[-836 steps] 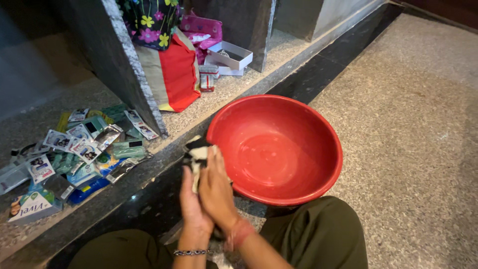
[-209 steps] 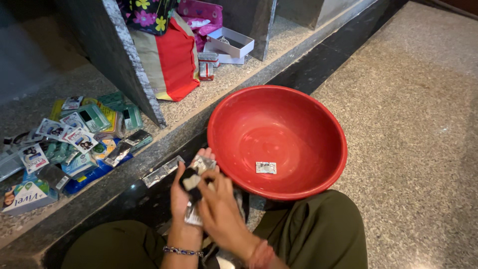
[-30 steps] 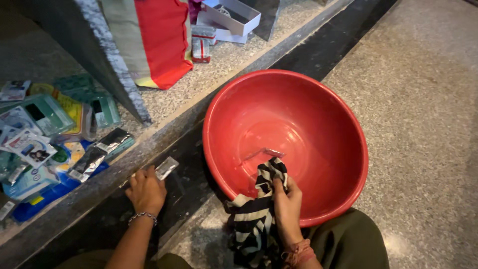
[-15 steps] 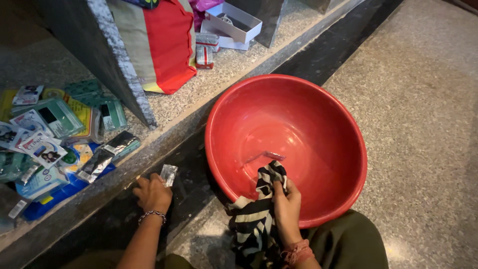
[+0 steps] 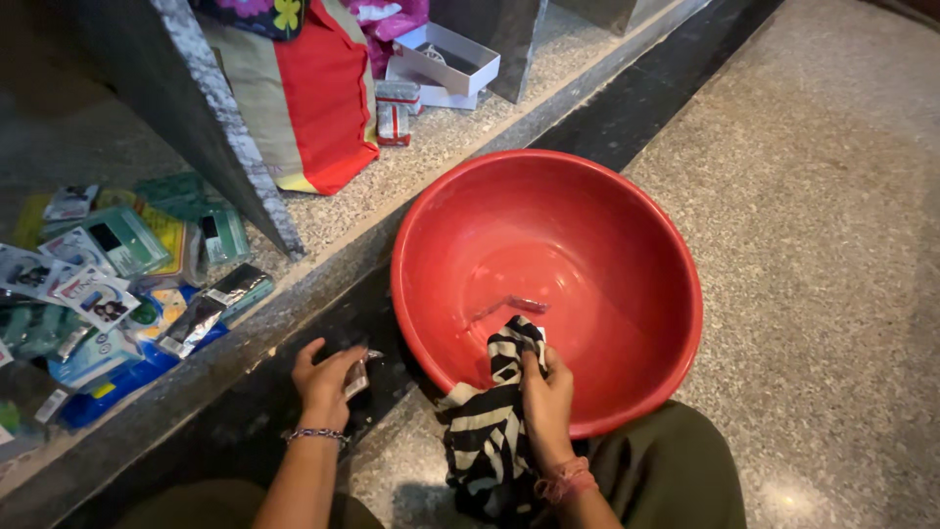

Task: The person sits on the floor and wipes small sealed packets with a striped cloth, then places them into a red basin. The person repeats this process for several packets from a pile on the floor.

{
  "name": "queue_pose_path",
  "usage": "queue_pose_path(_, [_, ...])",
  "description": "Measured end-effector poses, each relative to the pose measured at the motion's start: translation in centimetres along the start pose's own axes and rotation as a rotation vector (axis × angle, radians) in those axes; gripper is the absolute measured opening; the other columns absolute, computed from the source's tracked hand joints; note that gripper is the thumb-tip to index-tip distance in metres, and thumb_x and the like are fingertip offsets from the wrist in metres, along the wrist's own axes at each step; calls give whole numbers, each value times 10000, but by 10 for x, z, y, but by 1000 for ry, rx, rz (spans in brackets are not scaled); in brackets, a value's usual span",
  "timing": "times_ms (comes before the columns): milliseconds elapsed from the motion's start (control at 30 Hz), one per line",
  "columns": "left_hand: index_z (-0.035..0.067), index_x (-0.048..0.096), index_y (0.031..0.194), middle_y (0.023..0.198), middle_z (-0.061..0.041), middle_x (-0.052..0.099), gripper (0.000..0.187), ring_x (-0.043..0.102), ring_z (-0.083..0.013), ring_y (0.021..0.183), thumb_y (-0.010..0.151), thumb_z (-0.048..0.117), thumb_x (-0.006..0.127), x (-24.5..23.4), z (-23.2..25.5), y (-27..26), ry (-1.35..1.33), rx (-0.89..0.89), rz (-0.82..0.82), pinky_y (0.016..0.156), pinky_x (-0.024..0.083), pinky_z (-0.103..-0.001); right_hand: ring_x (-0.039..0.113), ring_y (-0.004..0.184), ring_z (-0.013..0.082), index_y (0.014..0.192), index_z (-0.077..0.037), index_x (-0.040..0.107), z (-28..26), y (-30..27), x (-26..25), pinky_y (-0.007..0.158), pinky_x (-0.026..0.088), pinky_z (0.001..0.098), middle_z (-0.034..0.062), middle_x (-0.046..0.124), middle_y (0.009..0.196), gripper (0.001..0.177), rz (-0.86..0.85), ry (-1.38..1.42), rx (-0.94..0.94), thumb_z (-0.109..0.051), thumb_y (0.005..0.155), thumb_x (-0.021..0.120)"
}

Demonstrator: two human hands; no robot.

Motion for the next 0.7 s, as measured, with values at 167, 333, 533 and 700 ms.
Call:
queue_pose_path(167, [46,614,1224,1020,-147,736,463,714,-217,865,797,-66,754,18,-9,-14,-538,-197,-192,719,596,-274,565,713,71,998,14,710,2,2,2,612,460,251,-17,675,824,175,-21,94,-15,-111,988,587])
queue_pose_path(333, [18,610,1107,984,-111,707,282,716,-199,889,874,-56,751,11,-16,-62,-896,-264,-190,811,615,-263,574,746,72,1017,25,708,-8,5,7,642,473,240,-11,680,861,182,-53,192,-53,-110,1006,586])
queue_pose_path(533, [-63,621,1086,1015,-127,706,249,698,-199,929,879,9,740,26,-2,-142,-957,-285,-179,913,601,-333,661,729,173,1063,6,707,-30,-4,14,629,539,305,58,717,873,223,-67,414,192,-150,1007,558])
queue_pose_path(700, [-31,622,1095,1095,-128,694,231,694,-210,987,879,21,687,44,16,-184,-881,-221,-188,995,537,-468,714,783,190,1125,-39,696,-53,-39,19,691,587,334,81,755,966,255,-35,696,408,-180,982,539])
Point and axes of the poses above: each hand's wrist, its own y-axis towards the middle knuckle, its own x-axis out of the palm, z = x × y, the point moved 7 cm from there along y, towards the middle knuckle
